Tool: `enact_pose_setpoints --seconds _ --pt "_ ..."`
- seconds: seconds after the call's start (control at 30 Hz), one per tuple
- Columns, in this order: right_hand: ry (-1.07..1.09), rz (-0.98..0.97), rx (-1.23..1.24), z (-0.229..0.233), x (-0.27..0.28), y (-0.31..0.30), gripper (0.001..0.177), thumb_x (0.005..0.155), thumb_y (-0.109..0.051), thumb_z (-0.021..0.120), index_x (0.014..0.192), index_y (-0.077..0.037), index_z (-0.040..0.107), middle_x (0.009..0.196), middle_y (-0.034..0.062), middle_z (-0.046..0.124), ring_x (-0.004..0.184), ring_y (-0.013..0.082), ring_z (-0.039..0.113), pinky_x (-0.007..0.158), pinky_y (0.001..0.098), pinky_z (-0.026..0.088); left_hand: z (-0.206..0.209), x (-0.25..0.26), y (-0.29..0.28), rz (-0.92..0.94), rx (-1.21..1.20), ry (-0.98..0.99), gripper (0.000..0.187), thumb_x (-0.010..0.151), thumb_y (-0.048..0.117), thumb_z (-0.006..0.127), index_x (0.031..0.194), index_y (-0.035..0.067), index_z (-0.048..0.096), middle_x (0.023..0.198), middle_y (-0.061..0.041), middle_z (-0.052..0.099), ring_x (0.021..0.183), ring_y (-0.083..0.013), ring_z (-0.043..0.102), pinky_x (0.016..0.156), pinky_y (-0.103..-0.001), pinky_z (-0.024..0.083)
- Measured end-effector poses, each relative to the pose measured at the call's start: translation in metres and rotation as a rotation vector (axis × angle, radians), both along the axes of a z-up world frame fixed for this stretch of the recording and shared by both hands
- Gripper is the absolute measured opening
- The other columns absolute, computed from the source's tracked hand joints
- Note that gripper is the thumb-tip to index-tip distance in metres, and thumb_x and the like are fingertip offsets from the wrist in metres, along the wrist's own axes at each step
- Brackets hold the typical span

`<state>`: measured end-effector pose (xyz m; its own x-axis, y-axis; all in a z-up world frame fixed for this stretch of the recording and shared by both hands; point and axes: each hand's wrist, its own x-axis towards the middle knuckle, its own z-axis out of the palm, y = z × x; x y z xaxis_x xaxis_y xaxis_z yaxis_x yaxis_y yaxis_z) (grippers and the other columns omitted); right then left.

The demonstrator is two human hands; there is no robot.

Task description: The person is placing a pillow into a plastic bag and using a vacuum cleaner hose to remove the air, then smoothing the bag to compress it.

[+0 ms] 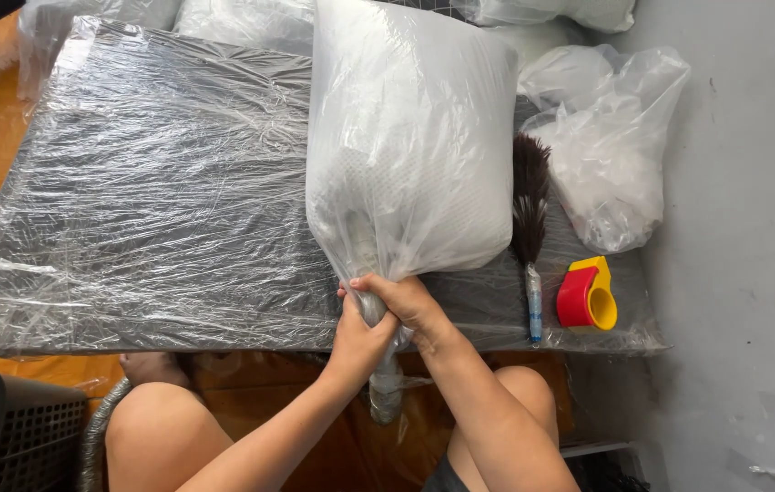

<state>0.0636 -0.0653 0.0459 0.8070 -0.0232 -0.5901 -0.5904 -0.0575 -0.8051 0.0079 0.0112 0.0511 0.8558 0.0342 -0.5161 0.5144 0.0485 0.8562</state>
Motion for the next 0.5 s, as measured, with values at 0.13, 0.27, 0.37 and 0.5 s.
enact_pose_setpoints --seconds 0.13,0.27,0.37,0.5 --pt "0.008 -0.006 0.100 0.022 -0.007 0.001 0.044 0.073 -0.020 0.078 0.111 0.001 0.072 0.098 0.0156 0.076 0.089 0.0204 0.071 0.074 0.0353 0.057 -0.030 -0.027 -0.007 0.023 -0.017 -0.189 0.068 0.089 0.039 0.062 0.142 0.004 0.035 0.141 -0.024 0.056 0.133 -0.0360 0.056 0.108 -0.049 0.048" --pt "0.000 -0.090 0.264 0.023 -0.010 -0.002 0.019 0.083 -0.013 0.069 0.094 0.002 0.073 0.084 0.0166 0.077 0.084 0.0224 0.076 0.072 0.0312 0.059 -0.040 -0.037 -0.009 0.009 0.049 -0.367 0.057 0.102 0.043 0.039 0.154 0.020 0.038 0.141 -0.009 0.049 0.138 -0.0258 0.049 0.112 -0.045 0.042" --pt "0.011 -0.049 0.258 0.011 -0.009 -0.003 0.026 0.082 -0.022 0.073 0.095 0.001 0.075 0.087 0.0164 0.078 0.076 0.0190 0.070 0.070 0.0306 0.056 -0.059 -0.034 -0.012 0.048 0.057 -0.482 0.055 0.105 0.037 0.039 0.155 0.014 0.036 0.146 -0.012 0.047 0.140 -0.0279 0.048 0.113 -0.043 0.043" --pt "-0.018 0.121 0.229 0.009 -0.009 -0.010 0.035 0.080 -0.031 0.076 0.094 0.002 0.077 0.094 0.0170 0.079 0.092 0.0216 0.075 0.091 0.0319 0.057 -0.088 -0.026 -0.016 0.048 0.096 -0.368 0.069 0.103 0.042 0.042 0.159 0.007 0.025 0.169 -0.015 0.025 0.157 -0.0296 0.020 0.124 -0.042 0.024"
